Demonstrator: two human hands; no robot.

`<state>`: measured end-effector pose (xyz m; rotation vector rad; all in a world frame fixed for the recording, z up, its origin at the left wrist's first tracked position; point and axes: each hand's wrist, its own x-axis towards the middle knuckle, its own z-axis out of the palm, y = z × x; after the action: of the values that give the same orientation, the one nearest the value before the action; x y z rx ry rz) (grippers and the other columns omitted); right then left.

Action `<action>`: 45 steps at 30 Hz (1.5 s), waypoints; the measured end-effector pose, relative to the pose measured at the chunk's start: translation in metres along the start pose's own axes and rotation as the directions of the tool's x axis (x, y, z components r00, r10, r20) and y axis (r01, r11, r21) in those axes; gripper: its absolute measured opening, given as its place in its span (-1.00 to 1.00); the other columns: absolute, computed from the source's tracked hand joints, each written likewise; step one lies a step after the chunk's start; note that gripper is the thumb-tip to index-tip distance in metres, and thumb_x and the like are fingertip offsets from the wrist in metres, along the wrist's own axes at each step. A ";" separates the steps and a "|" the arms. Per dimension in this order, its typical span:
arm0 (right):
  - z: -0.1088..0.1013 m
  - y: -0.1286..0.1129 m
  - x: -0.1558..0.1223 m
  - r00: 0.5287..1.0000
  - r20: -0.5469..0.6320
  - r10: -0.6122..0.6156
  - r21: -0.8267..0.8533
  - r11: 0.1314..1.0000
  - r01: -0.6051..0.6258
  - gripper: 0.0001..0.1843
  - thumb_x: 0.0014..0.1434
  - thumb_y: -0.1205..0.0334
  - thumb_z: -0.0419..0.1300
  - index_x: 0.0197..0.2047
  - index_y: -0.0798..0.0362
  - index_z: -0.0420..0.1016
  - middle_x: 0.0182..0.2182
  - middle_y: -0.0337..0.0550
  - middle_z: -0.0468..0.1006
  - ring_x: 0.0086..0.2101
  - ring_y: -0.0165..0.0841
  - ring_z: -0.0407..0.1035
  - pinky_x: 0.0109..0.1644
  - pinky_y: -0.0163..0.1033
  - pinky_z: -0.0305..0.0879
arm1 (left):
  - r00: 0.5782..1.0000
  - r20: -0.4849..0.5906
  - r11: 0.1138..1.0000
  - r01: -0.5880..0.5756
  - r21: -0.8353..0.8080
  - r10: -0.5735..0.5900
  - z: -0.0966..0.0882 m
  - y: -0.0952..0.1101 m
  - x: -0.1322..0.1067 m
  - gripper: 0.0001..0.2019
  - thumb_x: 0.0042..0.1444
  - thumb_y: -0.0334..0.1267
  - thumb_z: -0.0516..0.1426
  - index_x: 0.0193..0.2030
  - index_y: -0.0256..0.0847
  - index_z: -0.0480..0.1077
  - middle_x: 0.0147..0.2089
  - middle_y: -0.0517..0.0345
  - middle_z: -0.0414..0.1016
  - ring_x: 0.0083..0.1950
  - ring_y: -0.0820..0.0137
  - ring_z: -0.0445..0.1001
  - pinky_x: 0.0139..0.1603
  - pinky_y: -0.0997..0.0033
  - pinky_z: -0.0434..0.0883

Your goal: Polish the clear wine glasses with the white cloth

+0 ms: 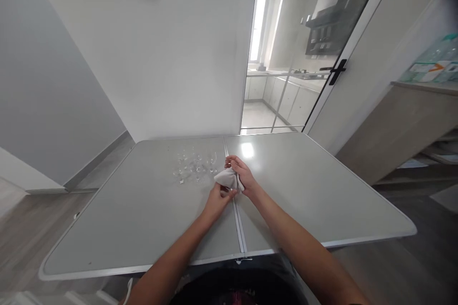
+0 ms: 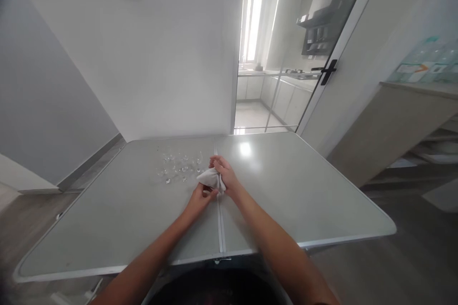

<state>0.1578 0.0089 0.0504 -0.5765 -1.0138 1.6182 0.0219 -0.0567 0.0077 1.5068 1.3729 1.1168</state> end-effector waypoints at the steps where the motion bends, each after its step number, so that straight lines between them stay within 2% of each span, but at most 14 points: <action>1: -0.001 -0.005 -0.002 0.999 0.035 0.004 0.006 1.000 -0.004 -0.66 0.11 0.03 0.36 -0.07 -0.06 0.51 -0.14 -0.17 0.50 -0.14 -0.34 0.38 -0.10 -0.29 0.34 | 0.999 -0.029 1.000 -0.021 -0.022 0.020 -0.001 0.003 0.001 -0.54 0.12 0.07 0.21 -0.01 -0.26 0.33 -0.20 0.05 0.51 -0.22 0.30 0.48 -0.22 0.34 0.40; 4: -0.011 -0.025 -0.007 0.968 0.204 0.147 -0.064 0.989 -0.136 -0.64 0.09 0.19 0.35 -0.01 -0.05 0.53 -0.02 -0.14 0.53 -0.06 -0.30 0.40 -0.02 -0.27 0.33 | 0.981 -0.106 0.986 -0.166 -0.009 0.164 -0.010 0.016 0.006 -0.72 0.20 -0.03 0.15 -0.13 -0.22 0.38 -0.19 0.11 0.48 -0.19 0.35 0.45 -0.18 0.39 0.38; 7: -0.028 -0.039 -0.011 0.863 0.326 0.385 -0.196 0.921 -0.337 -0.54 0.05 0.28 0.34 0.06 -0.03 0.53 0.02 -0.11 0.56 -0.08 -0.28 0.44 -0.08 -0.28 0.34 | 0.969 -0.112 0.975 -0.217 0.048 0.221 -0.023 0.028 0.011 -0.77 0.22 -0.13 0.13 -0.05 -0.17 0.36 -0.17 0.15 0.48 -0.18 0.37 0.44 -0.14 0.39 0.38; 11: -0.046 -0.033 -0.013 0.796 0.352 0.493 -0.238 0.869 -0.433 -0.55 0.12 0.11 0.35 0.07 0.02 0.51 -0.07 -0.08 0.59 -0.14 -0.29 0.47 -0.09 -0.27 0.35 | 0.986 -0.003 0.982 -0.167 0.090 0.168 -0.031 0.043 0.016 -0.55 0.11 -0.22 0.22 0.13 -0.11 0.27 0.05 0.06 0.44 -0.01 0.28 0.47 -0.13 0.36 0.41; 15: -0.055 -0.022 -0.014 0.822 0.378 0.425 -0.300 0.897 -0.326 -0.63 0.01 0.15 0.46 -0.14 0.06 0.53 -0.14 -0.12 0.59 -0.17 -0.29 0.46 -0.07 -0.22 0.33 | 0.965 0.156 0.953 -0.240 0.187 0.212 -0.044 0.067 0.016 -0.58 0.11 -0.21 0.22 0.12 -0.12 0.29 0.14 0.01 0.38 0.13 0.20 0.41 -0.14 0.35 0.42; 19: -0.055 -0.031 -0.016 0.927 0.360 0.108 -0.288 0.958 0.000 -0.60 -0.01 0.19 0.45 -0.58 0.09 0.30 0.13 -0.09 0.49 0.08 -0.18 0.37 0.17 -0.11 0.21 | 0.914 0.323 0.922 -0.324 0.210 0.248 -0.065 0.099 0.017 -0.74 0.21 -0.18 0.15 0.02 -0.13 0.35 0.05 0.05 0.42 0.01 0.27 0.44 -0.15 0.36 0.40; 23: -0.046 -0.040 -0.016 0.918 0.390 -0.066 -0.232 0.958 0.168 -0.68 0.00 0.08 0.46 -0.39 0.03 0.41 0.28 -0.05 0.36 0.27 -0.13 0.19 0.33 0.05 0.04 | 0.845 0.485 0.893 -0.379 0.241 0.227 -0.072 0.124 0.023 -0.77 0.24 -0.11 0.15 -0.03 -0.14 0.37 0.03 0.08 0.44 -0.08 0.33 0.41 -0.21 0.42 0.34; 27: -0.038 -0.031 -0.018 0.798 0.603 0.001 -0.198 0.969 0.149 -0.22 -0.23 0.04 0.58 0.05 0.00 0.44 0.03 -0.05 0.51 0.10 -0.19 0.36 0.22 -0.06 0.22 | 0.721 0.651 0.895 -0.422 0.144 0.235 -0.068 0.138 0.029 -0.78 0.25 -0.08 0.15 -0.09 -0.16 0.40 -0.06 0.07 0.46 -0.11 0.34 0.40 -0.23 0.42 0.31; 32: -0.045 -0.020 -0.026 0.746 0.597 0.296 -0.431 0.902 -0.013 -0.64 -0.04 0.07 0.48 -0.27 0.14 0.55 -0.40 -0.26 0.49 -0.36 -0.39 0.41 -0.25 -0.31 0.36 | 0.715 0.662 0.881 -0.439 0.177 0.224 -0.069 0.145 0.040 -0.77 0.20 -0.10 0.19 -0.07 -0.13 0.46 -0.04 0.06 0.50 -0.12 0.33 0.45 -0.25 0.41 0.34; 36: -0.054 -0.025 -0.028 0.830 0.466 0.307 -0.311 0.935 -0.172 -0.57 -0.04 0.01 0.46 -0.26 0.18 0.53 -0.45 -0.23 0.49 -0.45 -0.41 0.38 -0.38 -0.35 0.33 | 0.845 0.468 0.861 -0.421 0.286 0.258 -0.062 0.128 0.040 -0.79 0.19 -0.09 0.18 -0.10 -0.11 0.48 -0.03 0.08 0.53 -0.09 0.30 0.51 -0.13 0.33 0.43; 38: -0.060 -0.030 -0.024 0.922 0.318 0.220 -0.215 0.964 -0.155 -0.50 -0.09 -0.02 0.47 -0.22 0.18 0.53 -0.43 -0.19 0.52 -0.46 -0.40 0.39 -0.40 -0.34 0.32 | 0.924 0.117 0.859 -0.383 0.341 0.365 -0.055 0.109 0.032 -0.79 0.19 -0.10 0.18 -0.10 -0.13 0.45 -0.06 0.08 0.53 -0.08 0.29 0.51 -0.05 0.26 0.45; 40: -0.067 -0.034 -0.017 0.996 0.058 0.062 -0.121 0.991 -0.054 -0.50 -0.09 -0.06 0.45 -0.22 0.14 0.51 -0.42 -0.19 0.53 -0.45 -0.38 0.38 -0.39 -0.32 0.32 | 0.886 -0.207 0.862 -0.310 0.402 0.415 -0.046 0.084 0.019 -0.82 0.25 -0.12 0.12 -0.11 -0.14 0.42 -0.05 0.04 0.51 -0.02 0.27 0.49 0.02 0.20 0.44; 42: -0.075 -0.036 -0.009 0.962 -0.254 -0.097 -0.132 0.989 0.064 -0.58 -0.08 -0.05 0.41 -0.30 0.10 0.48 -0.45 -0.22 0.49 -0.45 -0.37 0.34 -0.38 -0.29 0.30 | 0.865 -0.336 0.885 -0.223 0.408 0.373 -0.038 0.058 0.008 -0.81 0.26 -0.13 0.10 -0.08 -0.15 0.39 -0.02 0.00 0.48 0.00 0.23 0.48 0.03 0.14 0.44; 45: -0.088 -0.034 0.001 0.797 -0.533 -0.284 -0.339 0.935 0.106 -0.69 -0.09 0.08 0.35 -0.33 0.07 0.45 -0.46 -0.26 0.43 -0.43 -0.37 0.27 -0.37 -0.28 0.26 | 0.913 -0.356 0.925 -0.054 0.376 0.199 -0.026 0.023 0.003 -0.65 0.20 -0.15 0.14 0.10 -0.19 0.30 0.13 -0.12 0.41 0.15 0.11 0.43 0.15 -0.02 0.40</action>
<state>0.2457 0.0397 0.0333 -1.0543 -0.8163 1.0032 0.0039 -0.0558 0.0372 1.7146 1.8541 1.3566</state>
